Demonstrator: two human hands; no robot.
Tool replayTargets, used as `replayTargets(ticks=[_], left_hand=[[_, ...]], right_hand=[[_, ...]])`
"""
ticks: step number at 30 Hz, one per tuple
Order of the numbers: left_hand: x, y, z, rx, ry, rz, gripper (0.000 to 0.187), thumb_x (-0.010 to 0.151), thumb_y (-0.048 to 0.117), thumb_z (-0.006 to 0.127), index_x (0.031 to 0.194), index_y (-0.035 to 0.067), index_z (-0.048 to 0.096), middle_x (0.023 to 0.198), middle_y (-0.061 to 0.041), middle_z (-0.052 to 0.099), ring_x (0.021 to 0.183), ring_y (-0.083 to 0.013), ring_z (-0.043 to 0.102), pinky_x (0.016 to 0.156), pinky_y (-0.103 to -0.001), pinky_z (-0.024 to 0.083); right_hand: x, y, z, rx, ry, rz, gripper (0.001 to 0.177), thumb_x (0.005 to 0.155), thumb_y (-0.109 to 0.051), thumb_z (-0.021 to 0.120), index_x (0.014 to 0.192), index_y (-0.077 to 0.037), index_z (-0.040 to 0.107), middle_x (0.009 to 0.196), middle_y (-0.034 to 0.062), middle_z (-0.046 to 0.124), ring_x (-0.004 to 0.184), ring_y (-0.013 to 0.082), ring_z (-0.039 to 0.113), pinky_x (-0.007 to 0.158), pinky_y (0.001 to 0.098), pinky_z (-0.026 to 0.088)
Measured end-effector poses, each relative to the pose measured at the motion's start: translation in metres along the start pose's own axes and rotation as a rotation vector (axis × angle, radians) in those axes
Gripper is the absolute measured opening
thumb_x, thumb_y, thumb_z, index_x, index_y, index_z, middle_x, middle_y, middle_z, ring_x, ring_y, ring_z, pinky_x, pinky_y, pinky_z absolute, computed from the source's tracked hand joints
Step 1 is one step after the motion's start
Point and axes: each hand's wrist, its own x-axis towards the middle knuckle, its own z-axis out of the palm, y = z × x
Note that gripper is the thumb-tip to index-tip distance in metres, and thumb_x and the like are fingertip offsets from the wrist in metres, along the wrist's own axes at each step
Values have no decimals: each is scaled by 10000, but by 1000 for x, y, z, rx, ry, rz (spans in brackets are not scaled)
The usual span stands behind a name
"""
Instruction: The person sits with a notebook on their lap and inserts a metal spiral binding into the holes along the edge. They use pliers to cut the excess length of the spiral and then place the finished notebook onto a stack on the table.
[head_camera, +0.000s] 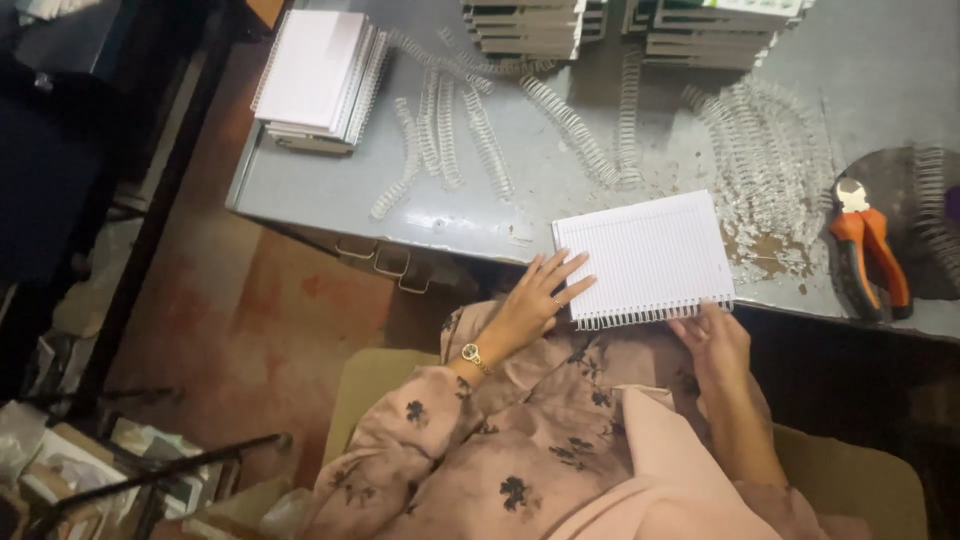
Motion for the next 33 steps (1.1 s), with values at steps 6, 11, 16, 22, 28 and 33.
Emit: replayTargets(ticks=[6, 11, 16, 22, 28, 33], left_hand=[[13, 0, 30, 18, 202, 64, 1057, 568, -113, 713, 1537, 234, 471, 1626, -86, 402, 1484, -366, 393, 1204, -646, 263], [24, 2, 46, 145, 491, -14, 442, 1010, 97, 510, 1394, 272, 643, 1439, -20, 623, 1320, -305, 599, 1085, -454, 495], [35, 7, 25, 301, 606, 61, 369, 1083, 233, 426, 1351, 306, 668, 1377, 0, 673, 1218, -270, 671, 1059, -478, 529], [66, 4, -34, 161, 696, 212, 225, 1043, 245, 555, 1084, 195, 771, 1022, 29, 785, 769, -155, 734, 925, -397, 597], [65, 26, -76, -484, 636, -380, 435, 846, 295, 845, 567, 53, 615, 482, -80, 610, 450, -217, 567, 455, -335, 466], [50, 56, -41, -881, 780, -986, 307, 888, 254, 824, 850, -41, 749, 757, -112, 737, 669, -110, 564, 619, -284, 504]], right_hand=[[-11, -10, 4, 30, 1, -2, 276, 1068, -174, 663, 1117, 55, 517, 974, 203, 609, 983, 466, 705, 947, 648, 575], [-24, -45, 14, -17, -60, 37, 546, 1143, -373, 492, 1276, 150, 411, 1086, 399, 585, 1069, 551, 648, 977, 674, 531], [-10, -27, -14, 140, -191, 55, 783, 1076, -675, 400, 1294, 76, 444, 1261, 422, 530, 1223, 586, 558, 1054, 668, 471], [-36, -68, 16, 93, -287, -25, 712, 1073, -530, 363, 1362, 106, 499, 1380, 417, 528, 1227, 555, 575, 1065, 636, 473], [-68, -57, 66, 26, -384, 64, 571, 1030, -223, 453, 1510, 79, 390, 1407, 439, 500, 1237, 554, 558, 1012, 639, 472], [-77, -31, 85, 14, -393, 28, 780, 956, -191, 542, 1640, -49, 195, 1548, 341, 367, 1348, 487, 472, 1058, 639, 436]])
